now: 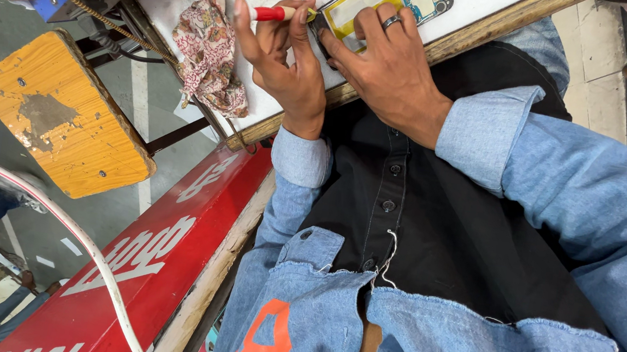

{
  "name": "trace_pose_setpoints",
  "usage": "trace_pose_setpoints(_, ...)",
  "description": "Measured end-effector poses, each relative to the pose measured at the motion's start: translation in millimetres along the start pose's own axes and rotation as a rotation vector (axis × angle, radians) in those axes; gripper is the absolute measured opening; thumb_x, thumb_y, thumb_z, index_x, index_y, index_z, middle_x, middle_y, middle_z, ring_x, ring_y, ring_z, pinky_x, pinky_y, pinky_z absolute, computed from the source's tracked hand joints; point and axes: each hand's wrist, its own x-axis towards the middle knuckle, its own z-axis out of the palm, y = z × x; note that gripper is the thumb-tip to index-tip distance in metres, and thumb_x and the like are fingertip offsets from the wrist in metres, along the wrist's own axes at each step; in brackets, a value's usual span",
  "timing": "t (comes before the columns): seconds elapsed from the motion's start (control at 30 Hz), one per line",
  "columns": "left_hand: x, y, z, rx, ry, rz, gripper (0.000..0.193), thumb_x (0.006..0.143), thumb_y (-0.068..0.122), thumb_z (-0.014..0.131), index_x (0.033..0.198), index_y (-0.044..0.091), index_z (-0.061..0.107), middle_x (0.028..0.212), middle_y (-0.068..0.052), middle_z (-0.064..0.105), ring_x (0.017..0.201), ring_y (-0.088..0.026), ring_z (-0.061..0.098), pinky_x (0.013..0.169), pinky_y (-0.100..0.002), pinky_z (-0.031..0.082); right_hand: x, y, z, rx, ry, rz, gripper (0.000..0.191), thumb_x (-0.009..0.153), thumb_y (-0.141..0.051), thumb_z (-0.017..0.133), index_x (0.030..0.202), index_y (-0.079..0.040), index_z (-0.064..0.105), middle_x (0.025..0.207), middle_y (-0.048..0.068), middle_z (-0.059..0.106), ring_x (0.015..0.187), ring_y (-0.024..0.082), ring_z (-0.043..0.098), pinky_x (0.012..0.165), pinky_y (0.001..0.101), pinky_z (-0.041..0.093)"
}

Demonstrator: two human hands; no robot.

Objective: The person works on a disassembled smartphone, connecting a small circuit board to the mainboard and using a screwdriver to tighten screws on the device. The person handles the phone chassis, circuit board, and screwdriver throughout the clip.

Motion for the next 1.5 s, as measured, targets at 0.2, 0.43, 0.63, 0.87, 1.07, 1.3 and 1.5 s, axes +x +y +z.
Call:
trace_pose_setpoints(0.2, 1.0, -1.5, -1.1, 0.149, -0.104, 0.112, 0.060, 0.111, -0.005, 0.055, 0.156, 0.021, 0.027, 0.117, -0.017, 0.067, 0.107, -0.025, 0.074, 0.092, -0.031, 0.067, 1.4, 0.2, 0.2, -0.022, 0.021, -0.013, 0.036, 0.101, -0.022, 0.076, 0.136, -0.014, 0.070, 0.111, 0.010, 0.052, 0.106, 0.026, 0.048, 0.096, 0.0420, 0.042)
trace_pose_setpoints(0.43, 3.5, -2.1, -2.2, 0.073, -0.123, 0.119, 0.061, 0.110, -0.005, 0.056, 0.155, 0.022, 0.026, 0.124, -0.017, 0.066, 0.114, -0.029, 0.073, 0.097, -0.035, 0.064, 2.1, -0.1, 0.4, -0.017, 0.025, -0.003, 0.035, 0.101, -0.022, 0.076, 0.134, -0.014, 0.070, 0.107, 0.009, 0.052, 0.107, 0.026, 0.049, 0.098, 0.0423, 0.043)
trace_pose_setpoints(0.63, 3.0, 0.4, -3.7, 0.237, -0.086, 0.170, 0.060, 0.108, -0.006, 0.062, 0.153, 0.023, 0.035, 0.125, -0.015, 0.062, 0.102, -0.023, 0.068, 0.085, -0.033, 0.061, 1.4, -0.3, 0.3, 0.002, 0.032, 0.002, 0.032, 0.102, -0.023, 0.076, 0.132, -0.014, 0.071, 0.105, 0.009, 0.051, 0.106, 0.025, 0.049, 0.097, 0.0422, 0.042)
trace_pose_setpoints(0.87, 2.7, 0.7, -4.7, 0.226, -0.093, 0.189, 0.057, 0.109, -0.003, 0.059, 0.153, 0.022, 0.033, 0.123, -0.014, 0.060, 0.107, -0.027, 0.064, 0.087, -0.036, 0.059, 1.3, 0.6, 1.7, 0.012, 0.023, 0.006, 0.031, 0.104, -0.024, 0.075, 0.132, -0.013, 0.069, 0.110, 0.009, 0.052, 0.106, 0.025, 0.049, 0.095, 0.0419, 0.042)
trace_pose_setpoints(1.07, 1.9, -1.2, -1.6, 0.195, -0.090, 0.164, 0.056, 0.107, -0.002, 0.061, 0.151, 0.019, 0.036, 0.128, -0.017, 0.057, 0.110, -0.030, 0.064, 0.086, -0.033, 0.061, 0.9, 0.8, 1.4, 0.009, 0.017, 0.002, 0.034, 0.103, -0.022, 0.075, 0.135, -0.013, 0.069, 0.110, 0.009, 0.052, 0.105, 0.025, 0.049, 0.094, 0.0421, 0.042)
trace_pose_setpoints(1.3, 5.2, 5.7, -0.9, 0.028, -0.108, 0.208, 0.057, 0.109, -0.002, 0.051, 0.159, 0.018, 0.030, 0.131, -0.015, 0.055, 0.118, -0.031, 0.059, 0.102, -0.045, 0.051, 1.4, 0.3, 1.4, 0.017, 0.000, 0.012, 0.033, 0.101, -0.024, 0.078, 0.132, -0.013, 0.069, 0.110, 0.009, 0.051, 0.107, 0.026, 0.049, 0.096, 0.0421, 0.041)
trace_pose_setpoints(1.5, 2.9, 0.3, 0.8, -0.009, -0.092, 0.144, 0.060, 0.109, -0.008, 0.051, 0.157, 0.023, 0.032, 0.132, -0.017, 0.061, 0.115, -0.029, 0.068, 0.096, -0.035, 0.062, 1.7, 1.4, -1.5, 0.022, 0.014, 0.002, 0.037, 0.101, -0.024, 0.077, 0.136, -0.013, 0.069, 0.108, 0.009, 0.051, 0.107, 0.026, 0.048, 0.096, 0.0423, 0.041)
